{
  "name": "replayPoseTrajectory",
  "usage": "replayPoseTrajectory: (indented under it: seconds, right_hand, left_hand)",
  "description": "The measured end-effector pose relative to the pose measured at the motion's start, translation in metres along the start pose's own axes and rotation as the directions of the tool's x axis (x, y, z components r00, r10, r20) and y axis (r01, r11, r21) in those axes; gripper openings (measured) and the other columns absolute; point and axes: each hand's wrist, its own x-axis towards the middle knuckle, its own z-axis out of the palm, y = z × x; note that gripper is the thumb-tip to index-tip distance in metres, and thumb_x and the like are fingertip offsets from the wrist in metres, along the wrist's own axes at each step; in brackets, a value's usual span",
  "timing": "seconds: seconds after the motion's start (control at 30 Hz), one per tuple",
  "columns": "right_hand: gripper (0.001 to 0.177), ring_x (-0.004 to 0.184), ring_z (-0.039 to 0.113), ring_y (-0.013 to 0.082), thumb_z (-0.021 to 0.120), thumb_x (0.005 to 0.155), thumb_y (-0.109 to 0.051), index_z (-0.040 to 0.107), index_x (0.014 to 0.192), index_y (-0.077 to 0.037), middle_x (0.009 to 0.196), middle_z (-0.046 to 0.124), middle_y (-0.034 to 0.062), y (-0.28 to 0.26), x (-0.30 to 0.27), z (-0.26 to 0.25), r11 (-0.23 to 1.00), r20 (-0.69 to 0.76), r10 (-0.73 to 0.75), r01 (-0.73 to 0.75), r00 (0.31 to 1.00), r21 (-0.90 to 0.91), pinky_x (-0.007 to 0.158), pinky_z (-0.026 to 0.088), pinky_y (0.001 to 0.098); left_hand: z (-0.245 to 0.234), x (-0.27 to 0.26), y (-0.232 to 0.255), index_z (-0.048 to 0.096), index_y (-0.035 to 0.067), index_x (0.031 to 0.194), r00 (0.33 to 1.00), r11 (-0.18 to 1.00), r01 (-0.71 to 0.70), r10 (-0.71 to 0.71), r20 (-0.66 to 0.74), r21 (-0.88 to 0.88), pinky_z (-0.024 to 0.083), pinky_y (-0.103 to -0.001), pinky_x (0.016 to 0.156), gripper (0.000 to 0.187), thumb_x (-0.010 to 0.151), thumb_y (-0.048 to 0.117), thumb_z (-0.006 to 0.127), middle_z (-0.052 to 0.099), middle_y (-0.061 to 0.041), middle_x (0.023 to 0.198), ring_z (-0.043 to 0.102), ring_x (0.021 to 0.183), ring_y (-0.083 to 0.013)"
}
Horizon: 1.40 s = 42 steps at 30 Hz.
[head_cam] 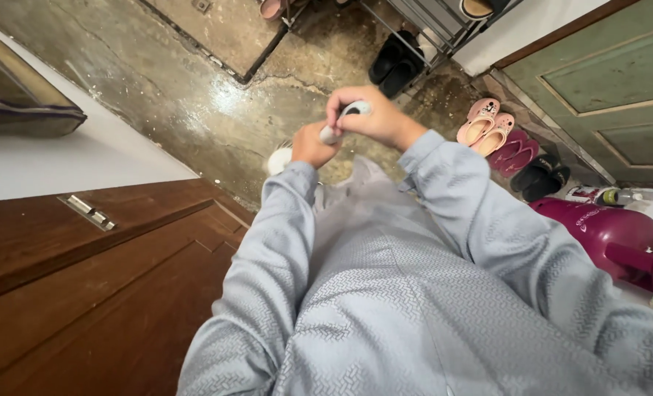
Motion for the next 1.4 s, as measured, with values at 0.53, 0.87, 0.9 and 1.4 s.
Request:
replayPoseTrajectory:
  seconds: [0.53, 0.87, 0.9, 1.4]
  right_hand:
    - [0.008, 0.081, 0.064, 0.0103, 0.059, 0.085, 0.001, 0.065, 0.088, -0.002, 0.088, 0.068, 0.0034, 0.065, -0.097, -0.006, 0.988, 0.025, -0.032, 0.028, 0.999, 0.152, 0.074, 0.053, 0.0254]
    - [0.008, 0.078, 0.064, 0.0102, 0.058, 0.088, -0.001, 0.066, 0.087, 0.0, 0.085, 0.067, 0.0034, 0.062, -0.362, -0.119, 0.992, -0.346, -0.039, -0.005, 0.937, -0.125, 0.072, 0.051, 0.0251]
    - [0.008, 0.078, 0.063, 0.0101, 0.058, 0.087, 0.0, 0.066, 0.087, 0.0, 0.086, 0.068, 0.0034, 0.06, -0.39, -0.127, 0.988, -0.412, -0.034, -0.032, 0.911, -0.151, 0.072, 0.051, 0.0249]
    - [0.015, 0.083, 0.064, 0.0151, 0.057, 0.081, 0.004, 0.064, 0.094, 0.002, 0.094, 0.067, 0.011, 0.043, -0.556, -0.148, 0.996, -0.604, 0.072, -0.023, 0.794, 0.09, 0.082, 0.053, 0.0284]
  left_hand:
    - [0.076, -0.067, 0.014, 0.074, 0.016, 0.099, 0.964, 0.955, 0.264, -0.259, -0.05, 0.136, 0.054, -0.047, 0.08, 0.033, 0.074, 0.037, 0.08, 0.074, -0.016, 0.096, 0.07, 0.094, -0.0383]
    - [0.33, -0.062, 0.146, 0.069, 0.012, 0.087, 0.996, 0.994, -0.084, 0.082, -0.025, -0.069, 0.054, -0.046, 0.078, 0.029, 0.065, 0.023, 0.084, 0.073, -0.016, 0.089, 0.07, 0.09, -0.0386]
    - [0.352, -0.064, 0.166, 0.068, 0.012, 0.085, 0.99, 0.984, -0.14, 0.138, -0.027, -0.11, 0.054, -0.046, 0.077, 0.029, 0.065, 0.023, 0.084, 0.073, -0.015, 0.089, 0.069, 0.09, -0.0387]
    - [0.462, -0.122, 0.288, 0.072, 0.018, 0.083, 0.933, 0.981, -0.195, 0.184, 0.31, 0.007, 0.033, -0.057, 0.103, 0.025, 0.068, 0.036, 0.078, 0.077, -0.009, 0.085, 0.071, 0.09, -0.0313]
